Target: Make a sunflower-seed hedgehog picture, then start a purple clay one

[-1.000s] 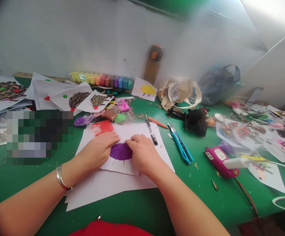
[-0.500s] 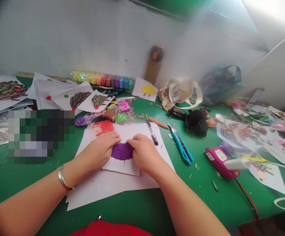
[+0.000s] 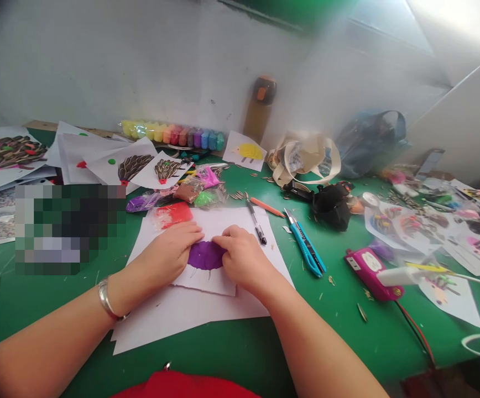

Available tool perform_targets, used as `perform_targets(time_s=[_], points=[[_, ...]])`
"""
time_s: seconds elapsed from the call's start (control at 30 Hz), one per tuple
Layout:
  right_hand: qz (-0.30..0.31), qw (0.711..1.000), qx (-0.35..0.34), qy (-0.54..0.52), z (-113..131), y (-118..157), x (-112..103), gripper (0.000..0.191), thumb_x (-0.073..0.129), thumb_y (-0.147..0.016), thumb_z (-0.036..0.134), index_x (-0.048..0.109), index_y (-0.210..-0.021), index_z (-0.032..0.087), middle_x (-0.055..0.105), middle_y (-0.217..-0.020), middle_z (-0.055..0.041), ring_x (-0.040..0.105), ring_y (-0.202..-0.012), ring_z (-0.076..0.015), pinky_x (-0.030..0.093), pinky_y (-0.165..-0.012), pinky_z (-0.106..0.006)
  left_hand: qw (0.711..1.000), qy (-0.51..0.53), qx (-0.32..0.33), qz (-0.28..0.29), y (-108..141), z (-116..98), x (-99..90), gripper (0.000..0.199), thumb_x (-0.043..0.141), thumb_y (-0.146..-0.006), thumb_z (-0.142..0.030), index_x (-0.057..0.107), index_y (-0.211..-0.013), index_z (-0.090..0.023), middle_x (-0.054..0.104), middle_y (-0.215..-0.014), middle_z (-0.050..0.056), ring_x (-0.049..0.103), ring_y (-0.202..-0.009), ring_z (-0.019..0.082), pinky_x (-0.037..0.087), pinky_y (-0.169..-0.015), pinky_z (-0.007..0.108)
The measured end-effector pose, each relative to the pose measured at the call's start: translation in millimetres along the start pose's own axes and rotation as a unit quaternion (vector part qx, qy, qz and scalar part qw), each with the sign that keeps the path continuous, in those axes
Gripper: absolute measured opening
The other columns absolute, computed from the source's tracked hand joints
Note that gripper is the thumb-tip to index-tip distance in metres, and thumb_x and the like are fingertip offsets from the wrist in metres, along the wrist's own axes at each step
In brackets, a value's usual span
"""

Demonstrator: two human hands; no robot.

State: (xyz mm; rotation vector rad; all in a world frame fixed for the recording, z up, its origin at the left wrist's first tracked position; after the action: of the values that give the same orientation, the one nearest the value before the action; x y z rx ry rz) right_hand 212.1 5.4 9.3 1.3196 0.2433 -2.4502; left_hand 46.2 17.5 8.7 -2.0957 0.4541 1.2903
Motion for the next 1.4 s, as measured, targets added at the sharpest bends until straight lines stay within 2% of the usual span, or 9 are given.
perform_targets(time_s=[0.13,0.3,0.47,0.67,0.8,0.97,1.1,1.3,1.4], points=[[0.021,1.000,-0.018,0.008,3.6,0.4,-0.3,0.059,0.043,-0.072,-0.004,0.073,-0.114,0.025,0.063,-0.112,-0.0068,0.056,-0.106,-0.0211,0.043,-0.095,-0.034,1.000,-0.008,0.012,-0.006,-1.2,-2.1,-1.4,0.042,0.037,-0.081,0.000,0.073,-0.100,-0.009,0.073,-0.106,0.015,0.067,-0.103,0.024,0.052,-0.102,0.043],[0.008,1.000,-0.006,0.004,3.0,0.3,-1.4,0.063,0.042,-0.074,-0.003,0.067,-0.126,0.021,0.062,-0.114,-0.0090,0.056,-0.105,-0.0208,0.044,-0.094,-0.033,1.000,-0.011,-0.002,0.004,-1.2,0.1,-0.7,0.041,0.037,-0.082,-0.001,0.072,-0.100,-0.014,0.073,-0.108,0.012,0.065,-0.106,0.023,0.052,-0.101,0.041],[0.023,0.996,-0.032,0.076,8.2,1.4,1.9,0.059,0.042,-0.075,-0.003,0.072,-0.118,0.023,0.061,-0.112,-0.0103,0.054,-0.104,-0.0236,0.042,-0.092,-0.036,1.000,-0.010,0.002,0.005,-0.3,0.5,-0.6,0.042,0.037,-0.082,-0.001,0.071,-0.103,-0.013,0.072,-0.111,0.012,0.065,-0.109,0.024,0.051,-0.104,0.042],[0.020,0.995,-0.032,0.090,10.3,0.7,2.0,0.077,0.040,-0.077,-0.004,0.050,-0.143,0.033,0.059,-0.112,-0.0087,0.053,-0.098,-0.0221,0.041,-0.086,-0.035,1.000,-0.006,-0.004,0.009,-1.0,0.9,0.5,0.040,0.035,-0.084,-0.001,0.071,-0.098,-0.012,0.072,-0.107,0.012,0.066,-0.104,0.023,0.052,-0.101,0.040],[0.030,0.991,-0.030,0.127,12.4,0.4,3.3,0.067,0.041,-0.080,-0.002,0.059,-0.134,0.033,0.058,-0.114,-0.0084,0.052,-0.095,-0.0224,0.038,-0.083,-0.035,1.000,0.008,-0.022,-0.003,-1.0,4.7,0.8,0.039,0.037,-0.084,-0.002,0.070,-0.103,-0.009,0.072,-0.108,0.014,0.066,-0.104,0.024,0.052,-0.100,0.040],[0.035,0.990,-0.037,0.133,13.3,-0.6,3.0,0.067,0.043,-0.082,0.000,0.055,-0.138,0.035,0.058,-0.117,-0.0081,0.051,-0.094,-0.0226,0.037,-0.081,-0.035,0.997,0.038,-0.071,-0.003,-1.9,8.6,-0.1,0.037,0.037,-0.085,-0.002,0.069,-0.102,-0.009,0.073,-0.103,0.012,0.067,-0.098,0.023,0.055,-0.094,0.038],[0.045,0.988,-0.056,0.137,11.3,-0.7,2.9,0.057,0.044,-0.086,0.002,0.064,-0.128,0.036,0.058,-0.116,-0.0069,0.051,-0.096,-0.0225,0.037,-0.083,-0.036,0.998,0.031,-0.053,0.008,-2.3,6.7,1.3,0.037,0.038,-0.084,-0.002,0.069,-0.102,-0.007,0.073,-0.103,0.013,0.066,-0.098,0.025,0.054,-0.094,0.041],[0.046,0.992,-0.039,0.111,7.5,0.2,2.3,0.067,0.043,-0.081,-0.004,0.059,-0.135,0.033,0.057,-0.123,-0.0073,0.051,-0.103,-0.0225,0.037,-0.088,-0.035,0.999,0.028,-0.044,0.007,-2.5,5.4,0.0,0.037,0.036,-0.084,-0.001,0.069,-0.100,-0.008,0.072,-0.101,0.014,0.066,-0.097,0.024,0.055,-0.093,0.042],[0.045,0.992,-0.032,0.117,9.4,-0.6,2.3,0.067,0.042,-0.081,-0.003,0.057,-0.136,0.033,0.058,-0.121,-0.0079,0.052,-0.101,-0.0225,0.038,-0.086,-0.035,0.998,0.033,-0.045,0.008,-3.1,4.9,0.0,0.037,0.037,-0.084,-0.001,0.069,-0.099,-0.008,0.072,-0.099,0.014,0.066,-0.097,0.024,0.055,-0.093,0.041]])
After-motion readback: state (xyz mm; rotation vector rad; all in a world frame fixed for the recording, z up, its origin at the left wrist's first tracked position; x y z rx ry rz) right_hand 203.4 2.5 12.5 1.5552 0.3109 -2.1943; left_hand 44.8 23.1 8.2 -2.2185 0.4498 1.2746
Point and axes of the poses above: each hand's wrist, its own y-axis away from the middle knuckle, its own x-axis out of the palm, z = x × y, the point moved 4 cm from there along -y, towards the middle knuckle
